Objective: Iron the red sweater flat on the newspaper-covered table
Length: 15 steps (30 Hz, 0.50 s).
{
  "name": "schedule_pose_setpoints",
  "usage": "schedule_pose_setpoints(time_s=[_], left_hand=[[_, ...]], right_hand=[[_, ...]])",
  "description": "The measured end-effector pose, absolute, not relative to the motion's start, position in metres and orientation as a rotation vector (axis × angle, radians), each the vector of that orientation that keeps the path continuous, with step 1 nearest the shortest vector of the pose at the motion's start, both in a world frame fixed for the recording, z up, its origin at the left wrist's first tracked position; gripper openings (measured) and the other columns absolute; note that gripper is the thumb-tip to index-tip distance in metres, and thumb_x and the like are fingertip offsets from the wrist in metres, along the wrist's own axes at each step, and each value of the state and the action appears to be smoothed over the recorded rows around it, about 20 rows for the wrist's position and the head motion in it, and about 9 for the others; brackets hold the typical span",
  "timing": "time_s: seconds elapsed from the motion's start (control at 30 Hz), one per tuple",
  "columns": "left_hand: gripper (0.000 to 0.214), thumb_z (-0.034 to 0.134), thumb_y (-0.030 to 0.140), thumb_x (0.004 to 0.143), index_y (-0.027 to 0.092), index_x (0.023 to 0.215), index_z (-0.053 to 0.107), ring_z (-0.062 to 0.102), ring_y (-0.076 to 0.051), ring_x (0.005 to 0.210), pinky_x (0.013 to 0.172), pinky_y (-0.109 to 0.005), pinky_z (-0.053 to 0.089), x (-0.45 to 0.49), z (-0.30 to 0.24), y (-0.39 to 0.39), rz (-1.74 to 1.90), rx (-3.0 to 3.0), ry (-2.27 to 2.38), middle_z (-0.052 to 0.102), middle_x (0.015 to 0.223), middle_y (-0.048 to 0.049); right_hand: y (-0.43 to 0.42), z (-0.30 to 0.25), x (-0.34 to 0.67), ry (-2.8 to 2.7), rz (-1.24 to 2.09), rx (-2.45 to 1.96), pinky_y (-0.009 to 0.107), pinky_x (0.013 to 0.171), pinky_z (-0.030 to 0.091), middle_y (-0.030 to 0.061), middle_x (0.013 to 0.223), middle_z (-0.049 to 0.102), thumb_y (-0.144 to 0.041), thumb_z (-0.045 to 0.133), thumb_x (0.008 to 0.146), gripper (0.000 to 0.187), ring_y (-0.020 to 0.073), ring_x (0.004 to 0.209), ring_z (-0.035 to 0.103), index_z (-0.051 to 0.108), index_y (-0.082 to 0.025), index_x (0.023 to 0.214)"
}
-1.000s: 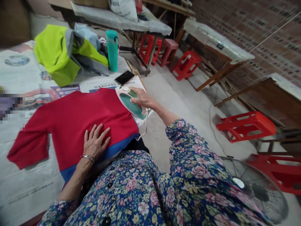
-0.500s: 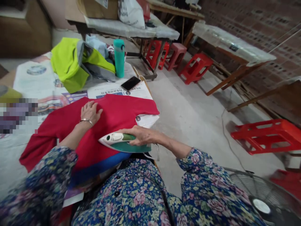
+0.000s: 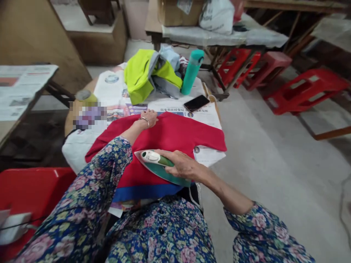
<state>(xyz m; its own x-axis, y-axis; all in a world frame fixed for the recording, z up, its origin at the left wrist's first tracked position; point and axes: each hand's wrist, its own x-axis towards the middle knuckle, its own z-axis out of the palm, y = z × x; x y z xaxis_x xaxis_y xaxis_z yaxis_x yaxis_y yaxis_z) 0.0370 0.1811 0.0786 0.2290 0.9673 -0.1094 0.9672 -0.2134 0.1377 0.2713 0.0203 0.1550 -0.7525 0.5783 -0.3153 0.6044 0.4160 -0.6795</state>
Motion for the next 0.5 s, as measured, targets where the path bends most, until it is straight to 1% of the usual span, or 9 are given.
schedule_pose_setpoints(time_s=[0.13, 0.23, 0.3, 0.37, 0.43, 0.5], left_hand=[[0.044, 0.042, 0.018, 0.106, 0.016, 0.146, 0.06, 0.057, -0.034, 0.143, 0.122, -0.057, 0.034, 0.043, 0.079, 0.176, -0.046, 2.294, 1.946, 0.072, 0.142, -0.0204], [0.048, 0.039, 0.014, 0.105, 0.015, 0.15, 0.057, 0.058, -0.031, 0.143, 0.125, -0.056, 0.03, 0.045, 0.082, 0.176, -0.092, 2.294, 1.97, 0.072, 0.143, -0.0198], [0.05, 0.038, 0.015, 0.107, 0.016, 0.153, 0.055, 0.061, -0.03, 0.14, 0.125, -0.054, 0.03, 0.044, 0.085, 0.178, -0.129, 2.293, 1.963, 0.072, 0.145, -0.0189], [0.047, 0.041, 0.024, 0.11, 0.018, 0.155, 0.056, 0.065, -0.03, 0.137, 0.123, -0.053, 0.034, 0.04, 0.088, 0.183, -0.173, 2.285, 1.934, 0.072, 0.145, -0.0177], [0.048, 0.05, 0.043, 0.111, 0.019, 0.151, 0.061, 0.066, -0.033, 0.136, 0.121, -0.053, 0.037, 0.034, 0.092, 0.19, -0.218, 2.274, 1.893, 0.072, 0.146, -0.0176], [0.063, 0.066, 0.063, 0.101, 0.019, 0.145, 0.068, 0.064, -0.039, 0.137, 0.121, -0.056, 0.038, 0.027, 0.097, 0.199, -0.255, 2.271, 1.854, 0.073, 0.145, -0.0189]], right_hand=[[0.019, 0.15, 0.266, 2.575, -1.288, 1.092, 0.04, 0.096, 0.056, 0.0101, 0.123, 0.079, -0.013, 0.067, 0.091, 0.08, 0.0274, 0.108, 0.069, 0.055, -0.034, 0.168], [0.019, 0.144, 0.267, 2.535, -1.31, 1.12, 0.039, 0.095, 0.056, 0.0099, 0.12, 0.078, -0.016, 0.068, 0.092, 0.078, 0.0271, 0.106, 0.069, 0.056, -0.034, 0.167], [0.02, 0.141, 0.268, 2.529, -1.322, 1.131, 0.038, 0.094, 0.056, 0.0097, 0.119, 0.077, -0.018, 0.07, 0.092, 0.078, 0.0268, 0.105, 0.069, 0.055, -0.034, 0.167], [0.021, 0.141, 0.268, 2.534, -1.334, 1.136, 0.038, 0.095, 0.056, 0.0097, 0.12, 0.077, -0.019, 0.071, 0.092, 0.077, 0.0269, 0.106, 0.069, 0.056, -0.034, 0.167], [0.022, 0.143, 0.267, 2.543, -1.358, 1.113, 0.038, 0.095, 0.056, 0.0091, 0.121, 0.077, -0.018, 0.069, 0.092, 0.076, 0.0263, 0.105, 0.069, 0.057, -0.034, 0.166], [0.022, 0.148, 0.263, 2.554, -1.387, 1.071, 0.038, 0.092, 0.055, 0.0076, 0.119, 0.078, -0.016, 0.067, 0.093, 0.077, 0.0241, 0.099, 0.068, 0.056, -0.033, 0.166]])
